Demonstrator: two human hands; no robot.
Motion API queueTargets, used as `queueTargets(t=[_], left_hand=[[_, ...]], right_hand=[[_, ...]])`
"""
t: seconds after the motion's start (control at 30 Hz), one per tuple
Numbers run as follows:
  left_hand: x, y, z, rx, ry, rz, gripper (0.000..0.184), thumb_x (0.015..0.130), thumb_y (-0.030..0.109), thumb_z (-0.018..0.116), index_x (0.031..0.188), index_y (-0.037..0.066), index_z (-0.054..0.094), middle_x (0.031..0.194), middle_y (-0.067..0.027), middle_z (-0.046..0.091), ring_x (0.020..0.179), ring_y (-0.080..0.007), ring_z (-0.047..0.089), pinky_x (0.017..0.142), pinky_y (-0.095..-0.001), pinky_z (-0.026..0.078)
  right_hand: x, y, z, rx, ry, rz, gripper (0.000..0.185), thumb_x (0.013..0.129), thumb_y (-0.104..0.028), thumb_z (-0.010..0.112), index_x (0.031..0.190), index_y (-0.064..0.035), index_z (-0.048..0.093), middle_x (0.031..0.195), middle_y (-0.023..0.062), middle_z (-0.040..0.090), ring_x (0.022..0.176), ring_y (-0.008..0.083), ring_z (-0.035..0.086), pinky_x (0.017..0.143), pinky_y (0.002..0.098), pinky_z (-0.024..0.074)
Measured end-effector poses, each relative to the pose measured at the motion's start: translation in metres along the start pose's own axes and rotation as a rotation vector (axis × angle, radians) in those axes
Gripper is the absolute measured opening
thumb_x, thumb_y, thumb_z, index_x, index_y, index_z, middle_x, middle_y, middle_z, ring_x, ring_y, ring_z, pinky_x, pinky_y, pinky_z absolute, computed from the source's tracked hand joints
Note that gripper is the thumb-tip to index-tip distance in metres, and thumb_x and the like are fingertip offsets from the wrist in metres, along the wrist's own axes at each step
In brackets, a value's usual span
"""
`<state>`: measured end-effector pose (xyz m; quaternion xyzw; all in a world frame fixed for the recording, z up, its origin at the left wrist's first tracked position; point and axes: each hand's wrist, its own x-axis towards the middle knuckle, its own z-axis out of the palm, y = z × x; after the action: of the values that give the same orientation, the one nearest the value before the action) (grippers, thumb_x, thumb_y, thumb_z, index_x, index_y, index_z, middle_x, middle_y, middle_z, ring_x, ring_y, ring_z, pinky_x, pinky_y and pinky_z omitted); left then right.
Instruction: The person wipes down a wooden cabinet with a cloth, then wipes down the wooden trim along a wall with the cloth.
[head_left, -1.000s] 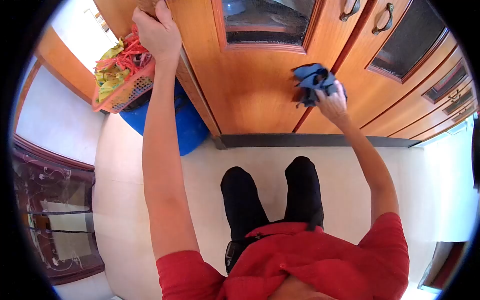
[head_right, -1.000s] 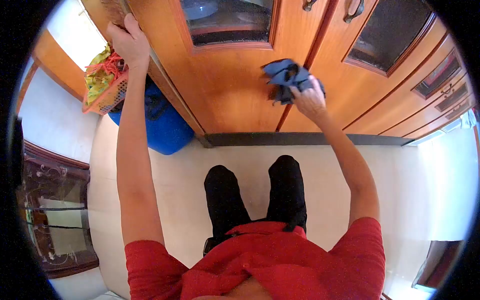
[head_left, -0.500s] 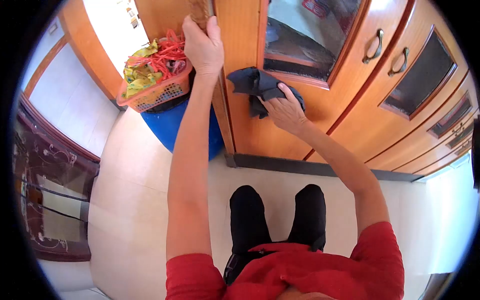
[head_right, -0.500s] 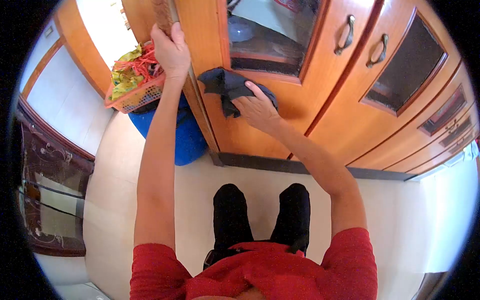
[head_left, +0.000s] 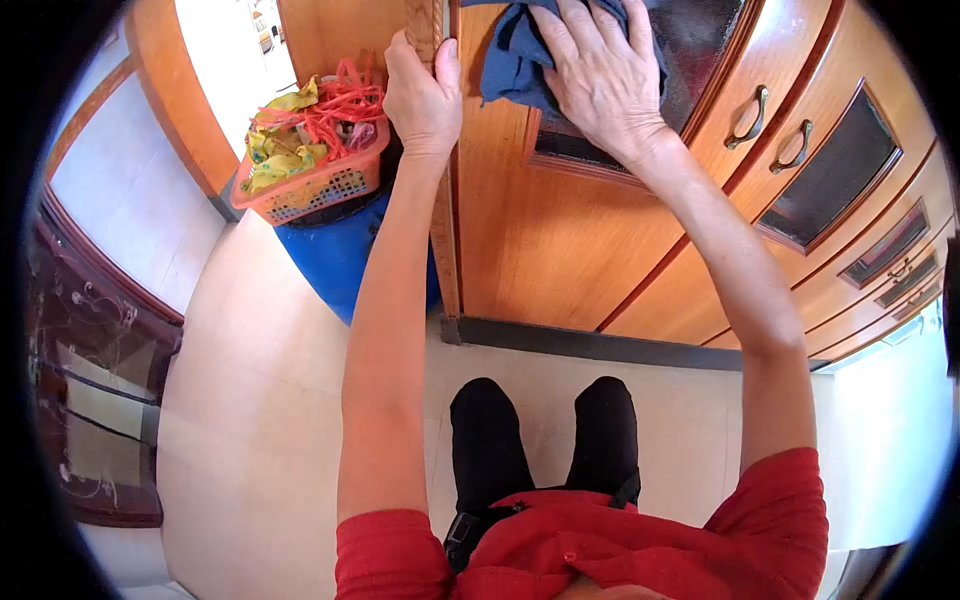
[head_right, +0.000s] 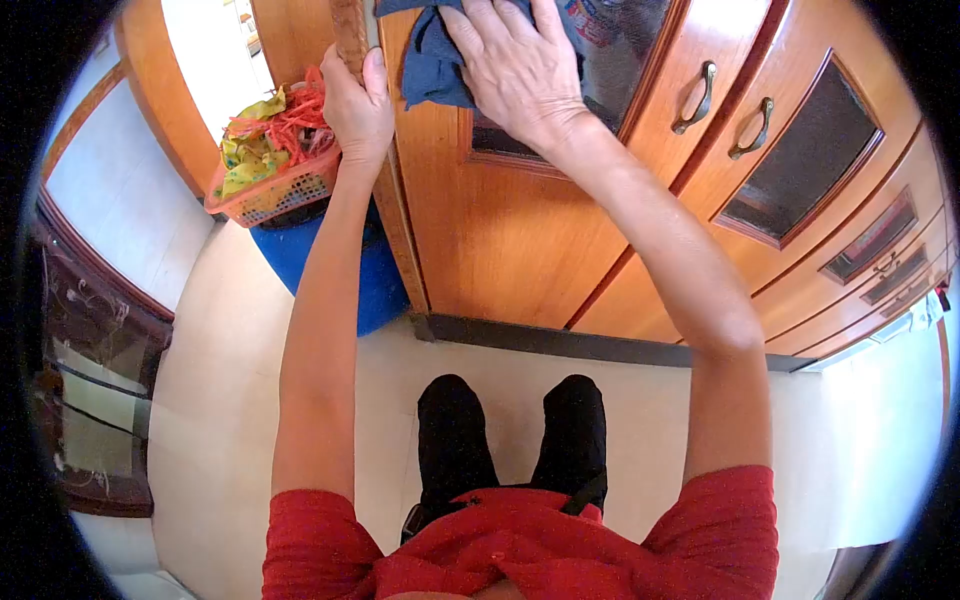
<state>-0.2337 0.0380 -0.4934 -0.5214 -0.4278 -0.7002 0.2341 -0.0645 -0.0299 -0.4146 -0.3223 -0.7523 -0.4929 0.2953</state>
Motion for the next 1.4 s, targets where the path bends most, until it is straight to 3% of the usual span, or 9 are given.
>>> queueTargets(t=[0.1,0.5,0.77,0.83,0.97,1.0,1.13,1.3,1.4], left_hand=[[0.0,0.0,-0.001,0.032,0.011,0.019,0.048,0.084,0.033,0.055,0.114,-0.001,0.039,0.099,-0.0203,0.053,0.084,-0.04,0.055,0.067,-0.0452,0.045],[0.0,-0.002,0.001,0.046,0.031,0.052,0.05,0.083,0.032,0.056,0.113,-0.003,0.038,0.094,-0.0216,0.054,0.078,-0.0403,0.057,0.062,-0.0443,0.046],[-0.001,-0.009,0.005,0.156,-0.052,-0.057,0.057,0.089,0.033,0.049,0.127,-0.006,0.032,0.121,-0.0312,0.043,0.111,-0.0392,0.045,0.095,-0.0402,0.034],[-0.002,-0.016,0.01,0.14,-0.031,-0.028,0.056,0.089,0.031,0.048,0.126,-0.007,0.032,0.119,-0.0313,0.044,0.111,-0.0404,0.045,0.094,-0.0404,0.035],[0.001,-0.01,0.011,0.022,0.016,-0.016,0.051,0.09,0.024,0.046,0.126,-0.009,0.031,0.119,-0.0313,0.043,0.111,-0.0419,0.043,0.096,-0.0405,0.032],[0.004,-0.006,0.012,0.071,0.159,0.23,0.048,0.089,0.019,0.045,0.126,-0.009,0.031,0.125,-0.0302,0.038,0.115,-0.0418,0.038,0.098,-0.0414,0.028],[0.003,0.023,0.0,0.12,0.135,0.221,0.05,0.088,0.017,0.046,0.128,-0.007,0.029,0.133,-0.0278,0.03,0.123,-0.042,0.029,0.101,-0.0435,0.025],[-0.026,0.084,0.014,0.324,-0.179,0.461,0.064,0.083,0.036,0.054,0.134,0.007,0.029,0.139,-0.0232,0.023,0.129,-0.0391,0.02,0.102,-0.0553,0.016],[-0.03,0.096,0.011,0.074,-0.422,0.249,0.061,0.079,0.041,0.056,0.13,0.012,0.038,0.141,-0.0168,0.023,0.13,-0.0398,0.017,0.1,-0.0607,0.013]], right_hand=[[-0.022,-0.015,0.03,-0.027,0.073,-0.066,0.042,0.073,-0.016,0.055,0.114,-0.0079,0.053,0.11,0.0066,0.052,0.096,0.0137,0.053,0.105,0.0397,0.0198],[-0.21,-0.064,0.078,0.225,-0.63,-0.333,0.034,0.079,-0.016,0.046,0.112,-0.0112,0.054,0.1,-0.0008,0.056,0.098,0.0096,0.051,0.11,0.0376,0.0145],[-0.215,-0.036,0.073,0.336,-0.768,-0.369,0.036,0.078,-0.02,0.051,0.113,-0.0129,0.053,0.091,0.0002,0.058,0.091,0.0132,0.055,0.107,0.038,0.0153],[-0.187,-0.042,0.074,0.321,-0.419,-0.178,0.042,0.078,-0.023,0.053,0.118,-0.0133,0.051,0.094,-0.0006,0.06,0.095,0.0118,0.054,0.107,0.0383,0.0133],[-0.195,-0.058,0.09,0.287,-0.399,-0.151,0.042,0.079,-0.021,0.051,0.12,-0.0133,0.051,0.1,-0.0009,0.06,0.099,0.0104,0.054,0.108,0.0383,0.0129],[-0.208,-0.063,0.097,0.325,-0.455,-0.254,0.04,0.08,-0.019,0.05,0.119,-0.0126,0.053,0.103,-0.0013,0.06,0.101,0.0099,0.053,0.108,0.0382,0.013],[-0.311,-0.073,0.129,0.196,-0.541,-0.567,0.037,0.083,-0.018,0.04,0.116,-0.0107,0.055,0.111,-0.0025,0.058,0.11,0.0093,0.048,0.112,0.0388,0.0062],[-0.39,-0.011,0.082,0.024,-0.802,-0.794,0.043,0.08,-0.016,0.04,0.122,-0.0163,0.048,0.121,-0.0057,0.051,0.116,0.0078,0.042,0.113,0.0388,0.0093],[-0.417,0.022,0.073,0.029,-0.802,-0.715,0.04,0.079,-0.015,0.041,0.119,-0.0167,0.049,0.122,-0.0071,0.049,0.116,0.0072,0.042,0.113,0.0377,0.0114]])
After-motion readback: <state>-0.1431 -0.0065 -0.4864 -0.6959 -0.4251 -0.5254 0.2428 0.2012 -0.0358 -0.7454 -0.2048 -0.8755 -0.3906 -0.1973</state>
